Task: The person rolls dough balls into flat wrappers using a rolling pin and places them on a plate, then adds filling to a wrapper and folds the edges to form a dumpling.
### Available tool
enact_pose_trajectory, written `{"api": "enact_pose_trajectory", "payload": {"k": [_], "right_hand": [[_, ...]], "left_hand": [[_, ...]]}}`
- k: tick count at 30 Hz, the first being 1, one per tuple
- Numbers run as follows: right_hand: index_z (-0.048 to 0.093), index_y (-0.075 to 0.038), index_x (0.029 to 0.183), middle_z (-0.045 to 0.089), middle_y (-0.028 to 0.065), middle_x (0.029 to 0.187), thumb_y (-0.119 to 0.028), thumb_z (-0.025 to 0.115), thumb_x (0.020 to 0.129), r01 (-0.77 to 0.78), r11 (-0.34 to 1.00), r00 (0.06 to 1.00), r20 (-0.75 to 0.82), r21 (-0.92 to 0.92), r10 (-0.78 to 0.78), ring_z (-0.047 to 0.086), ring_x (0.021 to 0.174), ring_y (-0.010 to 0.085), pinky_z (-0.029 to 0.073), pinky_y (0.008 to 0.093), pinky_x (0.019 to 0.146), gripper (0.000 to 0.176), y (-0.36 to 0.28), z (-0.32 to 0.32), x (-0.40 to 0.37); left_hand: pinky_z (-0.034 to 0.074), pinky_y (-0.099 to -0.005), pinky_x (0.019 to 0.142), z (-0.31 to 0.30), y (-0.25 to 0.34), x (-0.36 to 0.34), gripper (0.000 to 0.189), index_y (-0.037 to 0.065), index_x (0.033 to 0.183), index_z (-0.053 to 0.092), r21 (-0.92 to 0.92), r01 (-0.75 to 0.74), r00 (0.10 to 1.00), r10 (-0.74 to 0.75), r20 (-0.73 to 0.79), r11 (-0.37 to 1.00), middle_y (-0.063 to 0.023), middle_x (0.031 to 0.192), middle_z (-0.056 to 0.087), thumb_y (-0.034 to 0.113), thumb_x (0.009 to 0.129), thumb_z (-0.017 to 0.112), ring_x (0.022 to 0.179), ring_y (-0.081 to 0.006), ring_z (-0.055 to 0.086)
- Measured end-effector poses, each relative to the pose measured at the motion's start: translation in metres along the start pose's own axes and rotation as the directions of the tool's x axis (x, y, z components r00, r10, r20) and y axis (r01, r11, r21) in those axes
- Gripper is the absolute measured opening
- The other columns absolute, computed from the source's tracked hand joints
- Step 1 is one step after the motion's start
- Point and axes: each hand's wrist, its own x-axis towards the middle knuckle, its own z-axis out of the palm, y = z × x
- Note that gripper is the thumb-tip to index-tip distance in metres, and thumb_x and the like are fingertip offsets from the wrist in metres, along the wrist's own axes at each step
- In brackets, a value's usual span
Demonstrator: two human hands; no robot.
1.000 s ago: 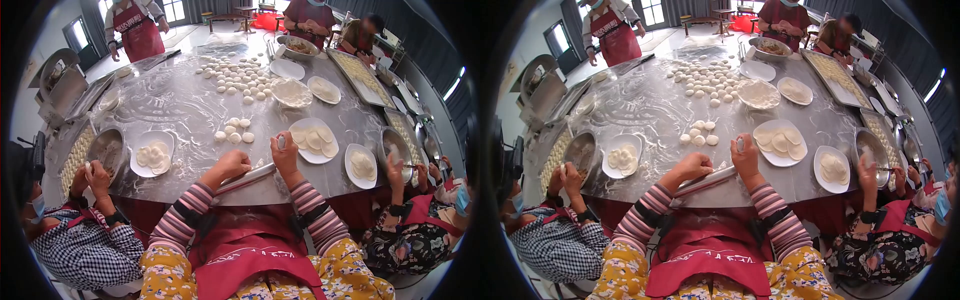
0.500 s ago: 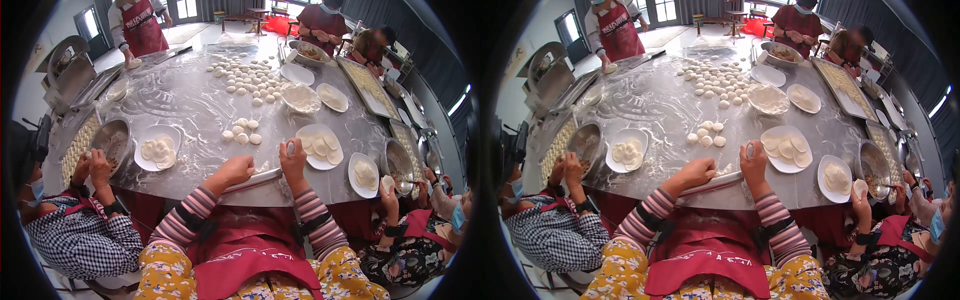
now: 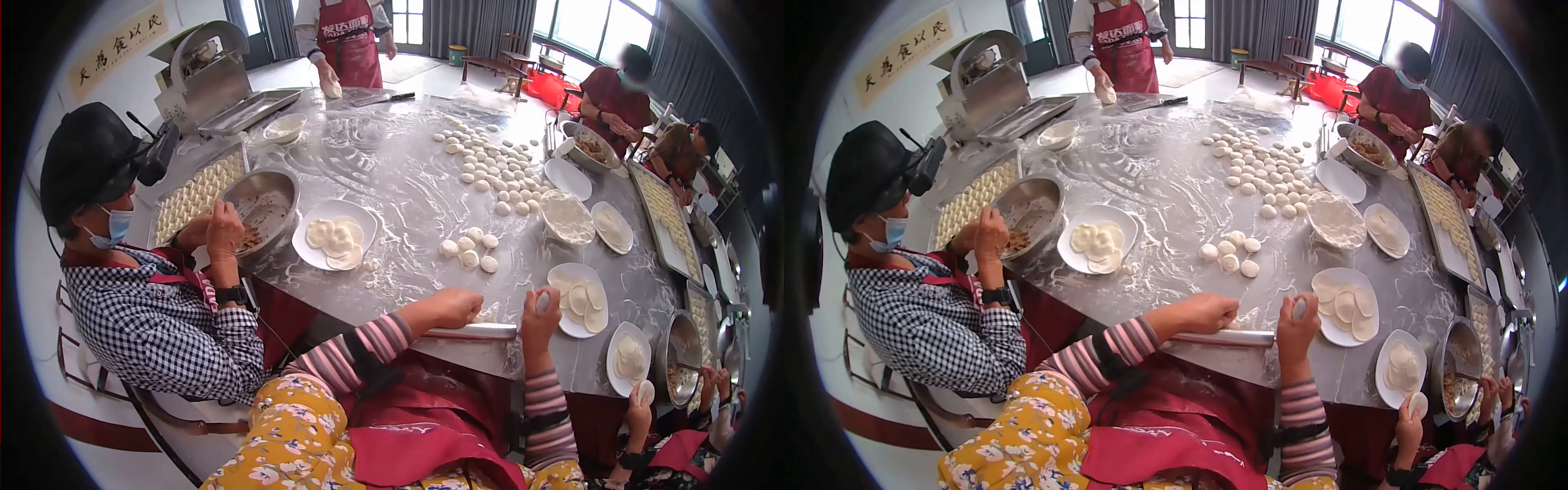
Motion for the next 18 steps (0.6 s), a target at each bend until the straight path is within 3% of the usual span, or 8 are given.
{"api": "enact_pose_trajectory", "payload": {"k": [4,7,9,10,12,15,18], "right_hand": [[0.048,-0.003,0.087,0.053,0.0137,0.071,-0.001,0.065,0.078,0.038,0.999,0.999,0.009,-0.026,-0.038,0.054,0.062,0.0304,0.044,0.0364,0.06,0.02,0.006,0.011,0.011],[0.048,-0.003,0.086,0.052,0.0134,0.07,-0.001,0.065,0.078,0.022,0.999,1.0,-0.006,-0.032,-0.022,0.054,0.062,0.03,0.044,0.0362,0.06,0.019,0.005,-0.006,-0.012],[0.048,-0.004,0.087,0.05,0.0071,0.067,-0.001,0.063,0.08,-0.078,0.997,0.997,0.003,0.016,0.078,0.05,0.056,0.0156,0.042,0.0312,0.053,0.017,0.002,-0.022,-0.031],[0.048,-0.004,0.087,0.05,0.0071,0.067,-0.001,0.063,0.08,-0.078,0.997,0.997,0.003,0.018,0.078,0.05,0.056,0.0156,0.042,0.0312,0.053,0.017,-0.001,-0.025,-0.033],[0.048,-0.003,0.087,0.053,0.0139,0.071,-0.002,0.065,0.078,-0.057,0.998,0.998,-0.001,0.016,0.058,0.055,0.062,0.03,0.044,0.0374,0.06,0.019,-0.006,-0.029,-0.037],[0.048,-0.004,0.088,0.054,0.0143,0.072,-0.002,0.064,0.078,0.019,0.998,1.0,-0.019,-0.066,-0.02,0.056,0.062,0.0303,0.044,0.0378,0.06,0.019,-0.001,-0.008,-0.011],[0.048,-0.004,0.088,0.054,0.0145,0.072,-0.002,0.064,0.078,0.002,0.999,1.0,0.009,-0.045,-0.001,0.057,0.064,0.0304,0.044,0.0384,0.06,0.019,0.006,0.009,0.006]], "left_hand": [[0.045,-0.0405,0.066,0.0,-0.004,0.008,0.011,0.003,0.085,0.058,-0.01,-0.022,0.999,0.022,-0.031,1.0,-0.0185,0.078,0.061,0.012,0.079,0.059,0.075,-0.0335,0.06],[0.045,-0.0397,0.066,0.002,-0.011,0.005,0.009,0.003,0.085,0.058,-0.081,0.043,0.997,-0.037,0.073,0.996,-0.0183,0.078,0.061,0.011,0.08,0.058,0.076,-0.0328,0.06],[0.045,-0.0389,0.065,0.004,-0.019,0.0,0.009,0.003,0.086,0.058,-0.081,-0.13,0.992,0.129,-0.014,0.988,-0.0181,0.079,0.061,0.01,0.08,0.058,0.075,-0.0323,0.059],[0.045,-0.0389,0.065,0.002,-0.019,-0.003,0.009,0.003,0.086,0.058,-0.08,-0.129,0.992,0.128,-0.014,0.988,-0.0181,0.079,0.061,0.01,0.08,0.058,0.075,-0.0323,0.059],[0.045,-0.0387,0.065,-0.003,-0.016,-0.011,0.01,0.002,0.087,0.057,-0.171,-0.051,0.995,0.065,0.078,0.984,-0.0182,0.079,0.061,0.008,0.08,0.058,0.074,-0.0327,0.059],[0.045,-0.0397,0.066,0.0,-0.014,-0.009,0.011,0.001,0.087,0.056,-0.121,-0.056,0.998,0.059,0.02,0.991,-0.0181,0.079,0.061,0.009,0.079,0.058,0.074,-0.0336,0.059],[0.045,-0.0401,0.069,-0.001,-0.008,0.001,0.011,0.002,0.086,0.057,-0.039,-0.033,0.999,0.032,-0.017,0.999,-0.0177,0.08,0.061,0.01,0.079,0.058,0.076,-0.0342,0.059]]}}
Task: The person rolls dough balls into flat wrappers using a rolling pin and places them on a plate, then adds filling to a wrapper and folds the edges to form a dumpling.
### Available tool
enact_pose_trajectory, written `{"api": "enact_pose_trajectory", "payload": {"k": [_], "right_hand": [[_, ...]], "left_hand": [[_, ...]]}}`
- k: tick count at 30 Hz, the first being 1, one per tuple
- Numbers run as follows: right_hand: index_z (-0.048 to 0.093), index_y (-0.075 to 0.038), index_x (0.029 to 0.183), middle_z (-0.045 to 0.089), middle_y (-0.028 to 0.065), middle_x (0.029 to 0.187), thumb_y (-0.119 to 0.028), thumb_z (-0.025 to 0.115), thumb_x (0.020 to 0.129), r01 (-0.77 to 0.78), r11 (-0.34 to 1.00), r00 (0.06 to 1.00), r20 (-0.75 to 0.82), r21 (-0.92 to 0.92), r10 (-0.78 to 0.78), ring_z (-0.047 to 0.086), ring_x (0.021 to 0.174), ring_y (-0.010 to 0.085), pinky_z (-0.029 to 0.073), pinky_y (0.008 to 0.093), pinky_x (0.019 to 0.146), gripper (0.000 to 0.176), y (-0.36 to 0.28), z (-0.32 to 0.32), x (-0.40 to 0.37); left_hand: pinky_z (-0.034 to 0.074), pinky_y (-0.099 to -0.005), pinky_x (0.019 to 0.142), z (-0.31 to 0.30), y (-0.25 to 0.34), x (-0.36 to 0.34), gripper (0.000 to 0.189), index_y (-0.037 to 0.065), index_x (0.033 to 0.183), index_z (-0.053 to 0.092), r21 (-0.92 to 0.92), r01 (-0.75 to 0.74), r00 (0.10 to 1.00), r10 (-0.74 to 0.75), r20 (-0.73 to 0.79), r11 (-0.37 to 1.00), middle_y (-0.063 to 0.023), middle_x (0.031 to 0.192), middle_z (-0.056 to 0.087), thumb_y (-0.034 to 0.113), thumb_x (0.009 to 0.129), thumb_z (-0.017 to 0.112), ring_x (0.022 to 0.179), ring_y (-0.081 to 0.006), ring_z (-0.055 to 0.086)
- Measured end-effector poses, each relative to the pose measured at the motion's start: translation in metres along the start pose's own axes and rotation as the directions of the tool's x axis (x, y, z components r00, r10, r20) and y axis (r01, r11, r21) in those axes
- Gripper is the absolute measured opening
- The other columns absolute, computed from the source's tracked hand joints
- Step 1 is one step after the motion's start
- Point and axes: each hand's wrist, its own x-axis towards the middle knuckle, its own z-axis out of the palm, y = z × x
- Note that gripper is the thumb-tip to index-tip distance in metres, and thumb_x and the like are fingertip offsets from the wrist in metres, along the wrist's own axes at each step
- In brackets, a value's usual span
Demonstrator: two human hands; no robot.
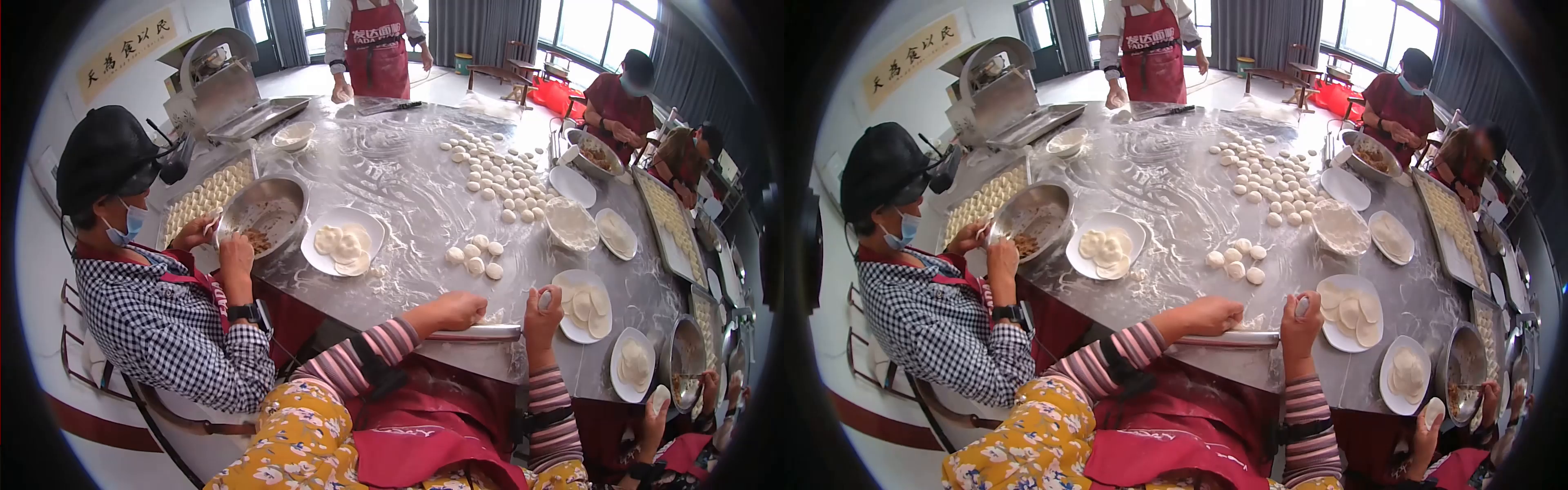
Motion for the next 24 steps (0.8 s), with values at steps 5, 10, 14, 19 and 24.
{"api": "enact_pose_trajectory", "payload": {"k": [5,10,14,19,24], "right_hand": [[0.048,-0.003,0.086,0.053,0.0141,0.072,-0.001,0.064,0.078,0.019,1.0,1.0,-0.005,0.003,-0.019,0.055,0.062,0.0288,0.044,0.0378,0.059,0.018,-0.008,-0.018,-0.016],[0.047,-0.003,0.088,0.052,0.0125,0.071,0.0,0.062,0.079,-0.109,0.989,0.994,0.019,0.104,0.107,0.053,0.06,0.0268,0.044,0.0362,0.058,0.018,-0.005,-0.046,-0.059],[0.048,-0.003,0.088,0.05,0.0092,0.066,-0.001,0.062,0.08,0.079,0.997,0.994,-0.074,-0.022,-0.08,0.053,0.057,0.0213,0.043,0.0347,0.054,0.016,-0.013,-0.022,-0.021],[0.047,-0.003,0.087,0.051,0.0115,0.068,-0.001,0.062,0.08,0.019,0.999,1.0,-0.013,0.039,-0.019,0.054,0.058,0.0239,0.043,0.0353,0.056,0.017,-0.008,-0.009,-0.004],[0.046,-0.003,0.086,0.051,0.0137,0.068,0.0,0.062,0.079,-0.06,0.998,0.998,-0.003,0.034,0.06,0.053,0.059,0.026,0.044,0.0354,0.056,0.018,-0.007,-0.041,-0.048]], "left_hand": [[0.045,-0.0433,0.066,0.018,-0.018,0.006,0.01,0.005,0.079,0.059,-0.071,-0.098,0.994,0.093,-0.063,0.993,-0.0167,0.076,0.062,0.015,0.079,0.058,0.076,-0.0346,0.06],[0.045,-0.0413,0.064,0.012,-0.017,-0.007,0.006,0.004,0.081,0.06,-0.157,-0.045,0.998,0.037,-0.058,0.987,-0.0177,0.079,0.062,0.008,0.077,0.057,0.078,-0.0348,0.06],[0.045,-0.0424,0.066,0.012,-0.001,-0.008,0.007,0.005,0.081,0.059,-0.098,-0.035,0.999,0.032,-0.04,0.995,-0.0179,0.08,0.062,0.01,0.077,0.058,0.079,-0.0352,0.06],[0.046,-0.0423,0.07,0.009,0.009,0.002,0.014,0.005,0.088,0.063,0.007,0.061,0.998,-0.061,-0.003,0.998,-0.0184,0.084,0.064,0.016,0.079,0.06,0.081,-0.0361,0.061],[0.046,-0.0398,0.067,0.007,-0.002,-0.009,0.015,0.002,0.087,0.06,0.048,0.004,1.0,-0.004,0.01,0.999,-0.0184,0.079,0.062,0.014,0.078,0.061,0.076,-0.0335,0.061]]}}
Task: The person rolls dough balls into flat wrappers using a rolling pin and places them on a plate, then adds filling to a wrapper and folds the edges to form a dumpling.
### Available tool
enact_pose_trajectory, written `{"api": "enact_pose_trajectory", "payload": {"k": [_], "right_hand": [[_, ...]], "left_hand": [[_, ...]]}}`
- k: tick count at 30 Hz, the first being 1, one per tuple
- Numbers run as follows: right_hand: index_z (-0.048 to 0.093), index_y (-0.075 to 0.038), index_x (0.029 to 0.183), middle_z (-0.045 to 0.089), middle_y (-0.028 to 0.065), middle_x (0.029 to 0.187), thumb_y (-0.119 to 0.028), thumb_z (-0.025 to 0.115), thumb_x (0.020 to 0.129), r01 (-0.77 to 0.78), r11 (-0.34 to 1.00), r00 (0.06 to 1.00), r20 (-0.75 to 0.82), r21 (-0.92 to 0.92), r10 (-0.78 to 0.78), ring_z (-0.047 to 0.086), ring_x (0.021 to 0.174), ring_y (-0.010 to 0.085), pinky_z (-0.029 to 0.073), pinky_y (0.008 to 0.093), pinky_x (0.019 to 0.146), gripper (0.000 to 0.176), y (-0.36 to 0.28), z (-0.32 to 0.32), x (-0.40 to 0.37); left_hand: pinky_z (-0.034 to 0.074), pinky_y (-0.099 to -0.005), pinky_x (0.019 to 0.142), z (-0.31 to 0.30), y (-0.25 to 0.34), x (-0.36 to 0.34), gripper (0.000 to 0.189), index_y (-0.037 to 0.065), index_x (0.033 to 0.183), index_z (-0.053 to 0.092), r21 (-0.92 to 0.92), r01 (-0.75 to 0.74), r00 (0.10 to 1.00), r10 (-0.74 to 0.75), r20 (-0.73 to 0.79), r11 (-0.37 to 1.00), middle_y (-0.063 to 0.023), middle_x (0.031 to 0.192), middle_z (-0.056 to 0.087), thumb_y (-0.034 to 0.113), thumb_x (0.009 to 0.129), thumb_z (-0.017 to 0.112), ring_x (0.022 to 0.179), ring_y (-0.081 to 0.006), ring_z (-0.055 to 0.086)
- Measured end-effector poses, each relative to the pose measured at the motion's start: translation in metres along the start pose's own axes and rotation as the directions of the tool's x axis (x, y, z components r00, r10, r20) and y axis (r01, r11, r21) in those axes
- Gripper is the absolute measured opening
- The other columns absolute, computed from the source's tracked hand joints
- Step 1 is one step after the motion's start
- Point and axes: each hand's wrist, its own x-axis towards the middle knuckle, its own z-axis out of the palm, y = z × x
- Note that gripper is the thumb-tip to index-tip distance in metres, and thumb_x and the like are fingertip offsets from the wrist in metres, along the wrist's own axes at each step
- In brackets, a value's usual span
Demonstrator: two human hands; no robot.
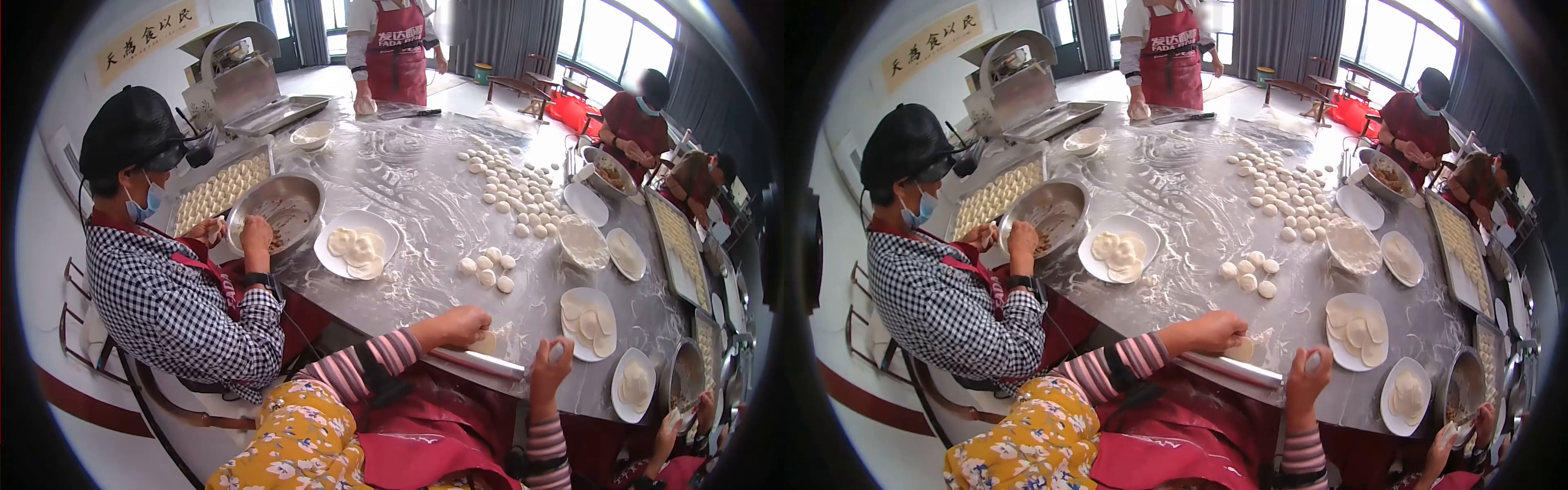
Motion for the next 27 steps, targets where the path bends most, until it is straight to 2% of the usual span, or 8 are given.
{"api": "enact_pose_trajectory", "payload": {"k": [3,5,12,14,17,19,21,27], "right_hand": [[0.046,-0.003,0.086,0.05,0.0138,0.068,0.001,0.061,0.079,-0.076,0.99,0.997,-0.003,0.116,0.077,0.052,0.058,0.0257,0.044,0.0351,0.056,0.017,0.0,-0.005,-0.012],[0.047,-0.003,0.087,0.051,0.0134,0.069,0.0,0.062,0.079,0.013,1.0,1.0,-0.026,0.014,-0.012,0.052,0.059,0.025,0.044,0.035,0.057,0.017,0.0,0.003,0.002],[0.047,-0.004,0.09,0.053,0.013,0.071,-0.001,0.063,0.079,0.101,0.994,0.995,-0.014,0.041,-0.101,0.053,0.059,0.0259,0.044,0.0367,0.056,0.019,0.008,0.036,0.042],[0.047,-0.003,0.089,0.052,0.0135,0.07,-0.001,0.062,0.079,0.1,0.991,0.994,-0.037,-0.09,-0.104,0.053,0.06,0.0271,0.044,0.037,0.057,0.018,0.004,0.023,0.029],[0.047,-0.003,0.088,0.05,0.0128,0.069,-0.001,0.062,0.079,0.044,0.998,0.999,-0.023,-0.037,-0.045,0.051,0.06,0.0249,0.043,0.0359,0.058,0.017,0.008,-0.001,-0.004],[0.046,-0.003,0.087,0.048,0.0117,0.068,-0.001,0.061,0.08,-0.14,0.987,0.99,0.021,0.073,0.139,0.048,0.06,0.0219,0.042,0.0347,0.058,0.017,0.009,-0.009,-0.019],[0.046,-0.003,0.087,0.048,0.011,0.068,-0.001,0.06,0.08,-0.12,0.992,0.993,0.008,0.049,0.12,0.047,0.059,0.021,0.041,0.0345,0.057,0.016,0.005,-0.004,-0.009],[0.045,-0.003,0.086,0.048,0.0093,0.063,0.0,0.06,0.08,-0.036,0.999,0.999,0.025,0.027,0.036,0.046,0.053,0.0225,0.04,0.0357,0.053,0.016,0.014,0.034,0.037]], "left_hand": [[0.046,-0.04,0.067,0.001,-0.006,-0.007,0.015,0.002,0.087,0.06,-0.146,0.046,0.999,-0.047,-0.004,0.988,-0.0181,0.08,0.062,0.014,0.078,0.061,0.077,-0.0341,0.06],[0.046,-0.0403,0.068,0.001,-0.003,-0.008,0.015,0.002,0.088,0.06,-0.129,0.032,0.999,-0.032,0.007,0.991,-0.018,0.081,0.063,0.014,0.079,0.06,0.077,-0.0342,0.06],[0.047,-0.0421,0.072,0.011,0.003,0.015,0.016,0.004,0.086,0.064,-0.059,0.061,0.997,-0.064,-0.046,0.996,-0.0197,0.086,0.064,0.018,0.078,0.061,0.084,-0.0357,0.062],[0.048,-0.0422,0.071,0.014,-0.001,0.013,0.015,0.005,0.085,0.065,-0.074,0.061,0.997,-0.064,-0.031,0.995,-0.0195,0.085,0.064,0.017,0.077,0.061,0.083,-0.0361,0.062],[0.046,-0.0406,0.066,0.017,-0.009,0.007,0.011,0.002,0.082,0.062,-0.042,-0.025,0.994,0.021,-0.104,0.999,-0.0186,0.077,0.063,0.011,0.076,0.061,0.075,-0.0334,0.062],[0.046,-0.0404,0.065,0.009,-0.005,0.0,0.009,0.002,0.082,0.061,-0.081,0.0,0.996,-0.006,-0.084,0.997,-0.0177,0.076,0.062,0.009,0.076,0.061,0.074,-0.0331,0.061],[0.046,-0.042,0.066,0.012,-0.005,-0.002,0.01,0.002,0.08,0.061,-0.136,-0.002,0.999,-0.006,-0.052,0.991,-0.0194,0.079,0.063,0.011,0.074,0.06,0.077,-0.0356,0.061],[0.047,-0.0439,0.067,0.013,-0.001,0.011,0.016,0.004,0.084,0.063,-0.038,0.009,0.992,-0.013,-0.125,0.999,-0.0193,0.082,0.064,0.018,0.077,0.059,0.079,-0.0366,0.062]]}}
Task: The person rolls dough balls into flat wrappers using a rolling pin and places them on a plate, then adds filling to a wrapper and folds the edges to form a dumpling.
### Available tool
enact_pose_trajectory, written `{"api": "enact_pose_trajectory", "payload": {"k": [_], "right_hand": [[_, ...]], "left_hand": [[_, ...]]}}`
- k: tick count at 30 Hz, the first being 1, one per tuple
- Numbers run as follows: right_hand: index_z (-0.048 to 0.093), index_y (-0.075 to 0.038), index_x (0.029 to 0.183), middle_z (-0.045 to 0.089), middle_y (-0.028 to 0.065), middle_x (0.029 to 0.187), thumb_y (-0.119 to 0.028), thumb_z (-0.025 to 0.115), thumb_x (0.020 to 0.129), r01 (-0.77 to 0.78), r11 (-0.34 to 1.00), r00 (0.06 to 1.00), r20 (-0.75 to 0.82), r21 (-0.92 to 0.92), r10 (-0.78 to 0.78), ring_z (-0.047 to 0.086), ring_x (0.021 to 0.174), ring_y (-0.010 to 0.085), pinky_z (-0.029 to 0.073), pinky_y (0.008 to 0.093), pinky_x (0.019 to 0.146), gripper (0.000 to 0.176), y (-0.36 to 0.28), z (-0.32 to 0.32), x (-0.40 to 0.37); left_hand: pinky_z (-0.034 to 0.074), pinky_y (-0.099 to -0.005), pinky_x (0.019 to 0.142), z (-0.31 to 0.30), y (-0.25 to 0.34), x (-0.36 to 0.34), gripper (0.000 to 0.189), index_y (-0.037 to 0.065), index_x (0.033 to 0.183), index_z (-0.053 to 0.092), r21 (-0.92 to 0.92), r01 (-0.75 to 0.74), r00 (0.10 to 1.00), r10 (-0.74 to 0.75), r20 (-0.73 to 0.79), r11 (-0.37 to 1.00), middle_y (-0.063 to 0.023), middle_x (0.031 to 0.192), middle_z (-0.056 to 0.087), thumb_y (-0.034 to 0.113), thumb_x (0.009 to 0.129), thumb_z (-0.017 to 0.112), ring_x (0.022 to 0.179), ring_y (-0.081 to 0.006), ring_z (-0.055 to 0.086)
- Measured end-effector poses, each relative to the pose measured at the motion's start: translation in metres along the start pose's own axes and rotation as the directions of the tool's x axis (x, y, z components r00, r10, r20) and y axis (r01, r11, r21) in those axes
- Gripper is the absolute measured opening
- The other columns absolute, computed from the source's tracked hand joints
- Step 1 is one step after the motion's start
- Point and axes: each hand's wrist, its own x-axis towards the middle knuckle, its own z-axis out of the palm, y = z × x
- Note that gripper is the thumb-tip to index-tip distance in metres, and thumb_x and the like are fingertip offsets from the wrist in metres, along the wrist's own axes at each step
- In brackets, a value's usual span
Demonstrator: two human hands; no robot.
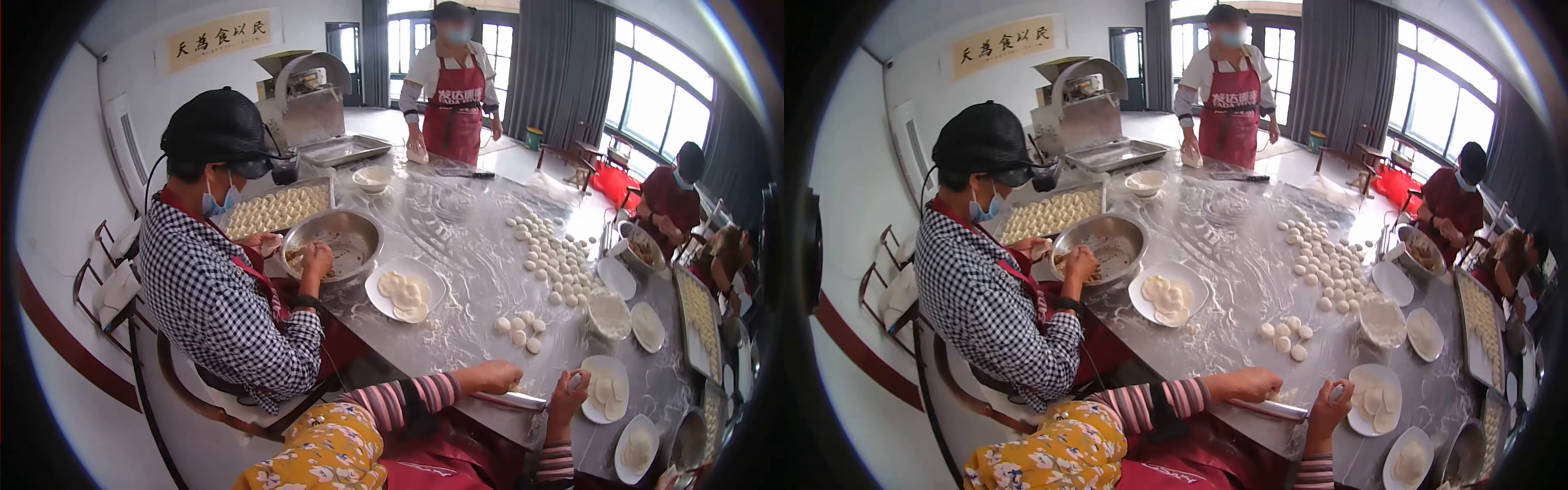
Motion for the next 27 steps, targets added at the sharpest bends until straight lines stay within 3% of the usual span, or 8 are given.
{"api": "enact_pose_trajectory", "payload": {"k": [6,8,12,21,23,24,26,27], "right_hand": [[0.046,-0.002,0.087,0.05,0.0115,0.067,-0.001,0.06,0.079,-0.019,1.0,1.0,-0.017,-0.002,0.019,0.05,0.059,0.0269,0.041,0.0385,0.058,0.017,0.02,-0.023,-0.037],[0.044,-0.004,0.084,0.044,0.0051,0.062,-0.003,0.059,0.082,0.297,0.939,0.941,-0.116,-0.172,-0.318,0.042,0.047,0.0115,0.038,0.0297,0.045,0.015,-0.017,-0.041,-0.053],[0.044,-0.004,0.084,0.044,0.0061,0.063,-0.002,0.059,0.081,-0.012,1.0,0.995,-0.101,0.018,0.013,0.045,0.049,0.0158,0.04,0.0325,0.048,0.015,0.0,-0.035,-0.059],[0.044,-0.002,0.084,0.046,0.0113,0.065,-0.002,0.06,0.08,0.153,0.988,0.987,-0.051,-0.016,-0.153,0.046,0.051,0.0216,0.039,0.0364,0.05,0.016,-0.013,-0.001,0.002],[0.044,-0.002,0.083,0.046,0.0101,0.065,-0.001,0.058,0.08,0.324,0.924,0.935,-0.079,-0.2,-0.345,0.046,0.05,0.02,0.039,0.0364,0.05,0.015,-0.005,-0.015,-0.016],[0.044,-0.002,0.083,0.046,0.0101,0.065,-0.001,0.058,0.08,0.324,0.925,0.936,-0.075,-0.198,-0.344,0.046,0.05,0.02,0.039,0.0364,0.05,0.015,-0.004,-0.025,-0.031],[0.045,-0.003,0.084,0.049,0.0132,0.067,-0.001,0.06,0.078,-0.026,0.999,0.999,-0.038,-0.036,0.024,0.05,0.059,0.0281,0.041,0.0392,0.059,0.017,-0.01,-0.041,-0.056],[0.045,-0.003,0.084,0.049,0.0132,0.067,-0.001,0.06,0.078,-0.026,0.999,0.999,-0.029,-0.04,0.025,0.05,0.059,0.0281,0.041,0.0392,0.059,0.017,-0.01,-0.041,-0.057]], "left_hand": [[0.046,-0.0428,0.065,0.007,-0.008,0.002,0.013,0.003,0.081,0.063,0.076,-0.041,0.996,0.034,0.088,0.996,-0.0195,0.08,0.064,0.014,0.074,0.061,0.078,-0.0371,0.061],[0.046,-0.0426,0.065,0.004,-0.009,-0.004,0.012,0.003,0.08,0.062,-0.018,-0.011,0.999,0.012,0.044,1.0,-0.0194,0.08,0.063,0.013,0.074,0.061,0.078,-0.0372,0.061],[0.044,-0.0424,0.066,-0.005,-0.003,-0.012,0.01,0.002,0.079,0.059,-0.105,0.004,0.994,0.008,0.112,0.994,-0.0191,0.081,0.062,0.012,0.076,0.06,0.079,-0.0371,0.059],[0.046,-0.0425,0.066,0.01,-0.002,0.013,0.01,0.004,0.08,0.063,-0.05,-0.008,0.997,0.012,0.071,0.999,-0.0201,0.079,0.064,0.012,0.075,0.06,0.077,-0.0365,0.061],[0.046,-0.0426,0.065,0.0,0.008,0.003,0.01,0.004,0.079,0.063,-0.02,-0.023,0.996,0.024,0.086,1.0,-0.0202,0.078,0.064,0.012,0.074,0.06,0.076,-0.0365,0.062],[0.046,-0.0426,0.065,-0.002,0.011,-0.001,0.009,0.004,0.078,0.063,0.009,-0.036,0.994,0.035,0.102,0.999,-0.0203,0.076,0.063,0.011,0.073,0.061,0.076,-0.0365,0.062],[0.046,-0.0422,0.065,0.01,-0.012,0.003,0.01,0.003,0.08,0.062,-0.044,-0.046,0.997,0.048,0.057,0.998,-0.0205,0.078,0.063,0.011,0.073,0.06,0.077,-0.0363,0.061],[0.046,-0.0422,0.065,0.01,-0.016,0.0,0.011,0.003,0.081,0.062,-0.099,-0.042,0.998,0.046,0.038,0.994,-0.0206,0.08,0.063,0.011,0.074,0.06,0.077,-0.0364,0.061]]}}
